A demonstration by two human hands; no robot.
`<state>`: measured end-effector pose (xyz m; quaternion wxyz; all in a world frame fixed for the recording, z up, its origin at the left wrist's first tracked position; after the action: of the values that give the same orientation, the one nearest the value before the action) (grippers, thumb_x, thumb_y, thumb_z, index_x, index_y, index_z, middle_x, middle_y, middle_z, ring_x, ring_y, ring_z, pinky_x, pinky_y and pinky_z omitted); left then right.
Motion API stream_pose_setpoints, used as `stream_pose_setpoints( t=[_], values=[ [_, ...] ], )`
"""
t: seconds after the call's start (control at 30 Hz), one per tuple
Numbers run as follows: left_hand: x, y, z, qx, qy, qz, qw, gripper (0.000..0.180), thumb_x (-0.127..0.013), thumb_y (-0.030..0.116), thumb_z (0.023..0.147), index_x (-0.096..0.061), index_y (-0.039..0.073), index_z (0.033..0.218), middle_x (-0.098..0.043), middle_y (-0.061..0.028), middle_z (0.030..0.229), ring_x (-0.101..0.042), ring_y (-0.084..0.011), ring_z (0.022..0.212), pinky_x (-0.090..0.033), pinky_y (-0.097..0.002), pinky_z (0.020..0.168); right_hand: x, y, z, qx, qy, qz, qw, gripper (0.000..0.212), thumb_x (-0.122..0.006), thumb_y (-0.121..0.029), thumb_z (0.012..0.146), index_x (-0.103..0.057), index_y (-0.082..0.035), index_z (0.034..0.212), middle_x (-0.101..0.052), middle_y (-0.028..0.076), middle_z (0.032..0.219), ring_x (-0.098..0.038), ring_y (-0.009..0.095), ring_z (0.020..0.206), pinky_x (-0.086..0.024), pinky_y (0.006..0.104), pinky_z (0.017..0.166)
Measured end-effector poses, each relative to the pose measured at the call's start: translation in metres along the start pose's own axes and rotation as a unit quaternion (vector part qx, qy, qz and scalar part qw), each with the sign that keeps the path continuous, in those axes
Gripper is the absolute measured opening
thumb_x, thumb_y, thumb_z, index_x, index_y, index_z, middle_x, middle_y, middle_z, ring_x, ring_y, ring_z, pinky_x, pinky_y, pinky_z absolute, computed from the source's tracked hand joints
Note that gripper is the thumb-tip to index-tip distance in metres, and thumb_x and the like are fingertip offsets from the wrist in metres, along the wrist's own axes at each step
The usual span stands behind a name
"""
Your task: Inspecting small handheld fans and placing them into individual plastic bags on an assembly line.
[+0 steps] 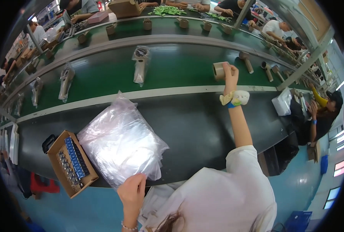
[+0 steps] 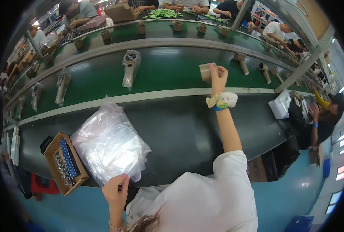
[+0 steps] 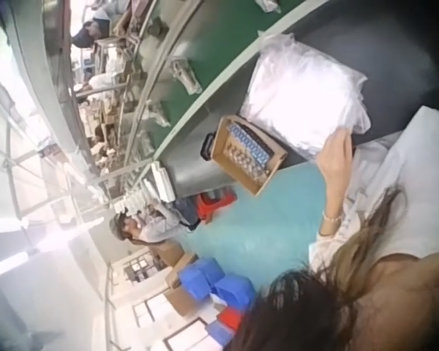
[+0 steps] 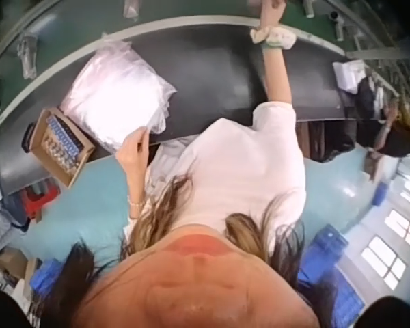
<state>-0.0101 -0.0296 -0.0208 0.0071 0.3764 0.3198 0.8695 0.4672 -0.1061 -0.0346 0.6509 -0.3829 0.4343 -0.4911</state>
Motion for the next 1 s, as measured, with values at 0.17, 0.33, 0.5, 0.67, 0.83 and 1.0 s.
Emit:
stream_pose_setpoints(
  t=[0.17,0.33,0.5,0.67,0.83,1.0],
  values=[
    [0.003,-0.001,-0.006,0.075,-0.030,-0.074,0.994,0.016,-0.071,-0.004,0.071,-0.060,0.002,0.081,-0.067,-0.0084,0.077,-0.063,-0.0231,0.062,-0.049,-0.0307,0.055,0.016,-0.022,-0.048,-0.192,-0.042,0.040,0.980,0.070,-0.069,-0.058,0.074,-0.046,-0.008,0.119,-0.055,0.007,0.101,-0.054,0.018,0.090,-0.042,0.0322,0.081],
    [0.000,-0.001,-0.006,0.003,-0.060,-0.038,0.997,0.014,-0.068,-0.005,0.070,-0.061,0.003,0.078,-0.067,-0.0088,0.081,-0.064,-0.0244,0.067,-0.049,-0.0317,0.057,0.025,-0.029,-0.071,-0.294,-0.082,0.217,0.927,0.069,-0.062,-0.055,0.081,-0.041,-0.010,0.129,-0.047,0.013,0.121,-0.052,0.027,0.111,-0.039,0.0430,0.097],
    [-0.001,0.002,-0.014,-0.036,-0.082,-0.014,0.996,0.017,-0.064,-0.007,0.067,-0.065,0.004,0.080,-0.066,-0.0095,0.086,-0.064,-0.0254,0.074,-0.051,-0.0333,0.061,0.034,-0.038,-0.075,-0.231,-0.119,0.179,0.949,0.059,-0.056,-0.048,0.088,-0.043,-0.006,0.128,-0.051,0.014,0.118,-0.056,0.027,0.106,-0.045,0.0370,0.091],
    [-0.001,-0.001,-0.015,0.016,0.027,-0.014,0.999,0.021,-0.068,-0.008,0.067,-0.067,0.003,0.086,-0.066,-0.0098,0.087,-0.065,-0.0263,0.077,-0.052,-0.0325,0.067,0.001,-0.096,-0.121,-0.270,-0.264,0.174,0.909,0.059,-0.043,-0.053,0.092,-0.048,-0.002,0.121,-0.061,0.016,0.104,-0.064,0.026,0.083,-0.053,0.0359,0.073],
    [-0.010,0.005,0.006,0.029,0.043,-0.072,0.996,0.023,-0.073,0.001,0.069,-0.067,0.003,0.090,-0.066,-0.0095,0.090,-0.064,-0.0253,0.080,-0.052,-0.0323,0.066,-0.002,-0.133,-0.155,-0.317,-0.515,0.261,0.752,0.088,-0.045,-0.076,0.075,-0.052,0.005,0.109,-0.059,0.017,0.101,-0.061,0.023,0.064,-0.052,0.0329,0.049],
    [-0.022,-0.004,0.002,0.127,-0.015,-0.144,0.981,0.018,-0.065,0.003,0.079,-0.065,0.003,0.097,-0.064,-0.0104,0.092,-0.063,-0.0257,0.078,-0.052,-0.0321,0.061,-0.020,-0.132,-0.178,-0.219,-0.707,0.169,0.651,0.099,-0.076,-0.072,0.050,-0.058,0.013,0.097,-0.064,0.017,0.084,-0.065,0.020,0.071,-0.053,0.0259,0.060]
  ],
)
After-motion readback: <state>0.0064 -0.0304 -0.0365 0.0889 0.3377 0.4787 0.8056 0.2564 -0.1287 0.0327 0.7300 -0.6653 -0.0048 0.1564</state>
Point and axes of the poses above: each hand's wrist, its own z-axis towards the middle knuckle, its own x-axis out of the back of the hand, y = z × x, the point moved 2 cm from there along z, towards the middle knuckle
